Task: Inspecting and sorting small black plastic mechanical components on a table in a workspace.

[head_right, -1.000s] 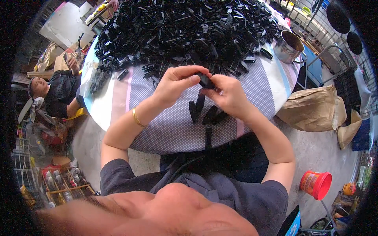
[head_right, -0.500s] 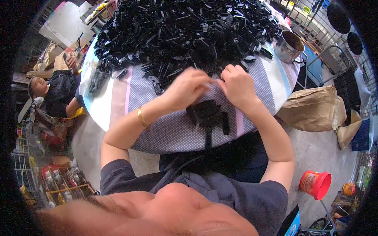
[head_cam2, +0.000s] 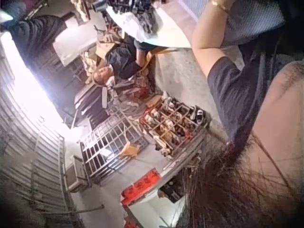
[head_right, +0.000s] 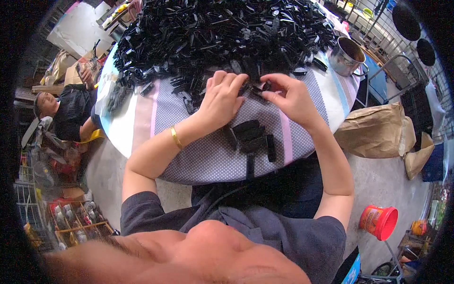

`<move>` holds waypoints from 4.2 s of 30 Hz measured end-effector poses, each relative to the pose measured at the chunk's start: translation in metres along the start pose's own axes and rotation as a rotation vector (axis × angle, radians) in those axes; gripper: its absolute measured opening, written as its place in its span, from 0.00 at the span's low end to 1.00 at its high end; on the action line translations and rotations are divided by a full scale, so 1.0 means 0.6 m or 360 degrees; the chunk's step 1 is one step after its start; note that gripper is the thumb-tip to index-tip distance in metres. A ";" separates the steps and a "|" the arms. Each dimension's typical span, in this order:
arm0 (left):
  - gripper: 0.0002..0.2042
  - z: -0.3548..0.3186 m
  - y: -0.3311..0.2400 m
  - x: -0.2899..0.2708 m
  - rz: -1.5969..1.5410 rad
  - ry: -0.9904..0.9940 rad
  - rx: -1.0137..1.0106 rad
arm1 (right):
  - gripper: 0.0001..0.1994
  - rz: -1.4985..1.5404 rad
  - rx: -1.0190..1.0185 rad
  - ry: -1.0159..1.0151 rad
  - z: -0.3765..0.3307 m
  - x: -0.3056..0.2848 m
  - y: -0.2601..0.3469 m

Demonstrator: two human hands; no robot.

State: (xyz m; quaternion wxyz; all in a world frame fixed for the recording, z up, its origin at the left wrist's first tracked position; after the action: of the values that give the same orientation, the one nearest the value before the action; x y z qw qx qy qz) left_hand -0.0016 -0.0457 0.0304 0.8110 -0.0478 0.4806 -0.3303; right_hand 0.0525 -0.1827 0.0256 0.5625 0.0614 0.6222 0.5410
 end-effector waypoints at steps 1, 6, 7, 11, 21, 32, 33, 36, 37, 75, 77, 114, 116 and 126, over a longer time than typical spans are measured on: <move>0.15 -0.001 0.001 0.000 0.0056 -0.0011 0.0013 | 0.17 0.0094 0.0046 0.0136 -0.004 0.009 0.001; 0.11 -0.008 0.005 0.003 0.0294 -0.0029 0.0015 | 0.15 -0.0569 -0.0348 0.0197 -0.017 0.039 0.035; 0.10 -0.009 0.010 0.003 0.0376 -0.0060 -0.0038 | 0.15 -0.0634 -0.0387 0.0079 -0.018 0.039 0.036; 0.10 -0.014 -0.001 -0.014 0.0434 0.0012 -0.0053 | 0.13 -0.0708 -0.0394 -0.0092 -0.016 0.027 0.030; 0.14 -0.006 0.004 -0.026 -0.1140 0.0049 -0.0360 | 0.11 -0.0169 -0.0379 -0.0290 -0.022 0.013 0.061; 0.13 -0.003 0.019 -0.013 -0.1960 0.0050 -0.0522 | 0.06 0.0307 -0.0175 -0.0416 -0.028 0.009 0.051; 0.12 -0.002 0.017 -0.017 -0.1801 0.0025 -0.0449 | 0.06 0.0306 -0.0174 -0.0416 -0.028 0.009 0.052; 0.11 -0.003 0.015 -0.022 -0.1863 -0.0055 -0.0454 | 0.06 0.0202 -0.0204 -0.0415 -0.028 0.008 0.058; 0.11 -0.003 0.012 -0.024 -0.1863 -0.0054 -0.0454 | 0.06 0.0131 -0.0241 -0.0441 -0.028 0.007 0.062; 0.09 -0.007 0.011 -0.013 -0.1967 0.0098 -0.0698 | 0.10 -0.0528 -0.0387 -0.0097 -0.020 0.030 0.069; 0.09 -0.012 0.009 -0.003 -0.1842 0.0146 -0.0740 | 0.11 -0.0642 -0.0416 0.0026 -0.017 0.021 0.064; 0.21 -0.001 0.022 0.002 -0.1628 0.0221 -0.0871 | 0.12 0.1161 0.0090 -0.0205 -0.007 0.029 0.014; 0.20 -0.004 0.018 0.007 -0.1665 0.0276 -0.0900 | 0.14 0.0606 -0.0045 -0.0221 -0.014 0.033 0.044; 0.16 -0.013 0.026 0.005 -0.2320 0.0026 -0.0936 | 0.15 0.0344 -0.0167 -0.0368 -0.018 0.017 0.050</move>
State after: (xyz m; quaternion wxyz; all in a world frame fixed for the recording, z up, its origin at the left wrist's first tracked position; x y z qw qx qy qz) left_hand 0.0006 -0.0333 0.0180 0.3401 -0.5612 0.4017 -0.6387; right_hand 0.0247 -0.1700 0.0390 0.5714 0.1604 0.5139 0.6194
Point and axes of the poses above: each hand's wrist, its own z-axis towards the middle knuckle, its own x-axis out of the palm, y = z × x, the point moved 7 cm from there along z, towards the middle knuckle, and after that the axes turned 15 degrees about -z, right-handed, at the moved point
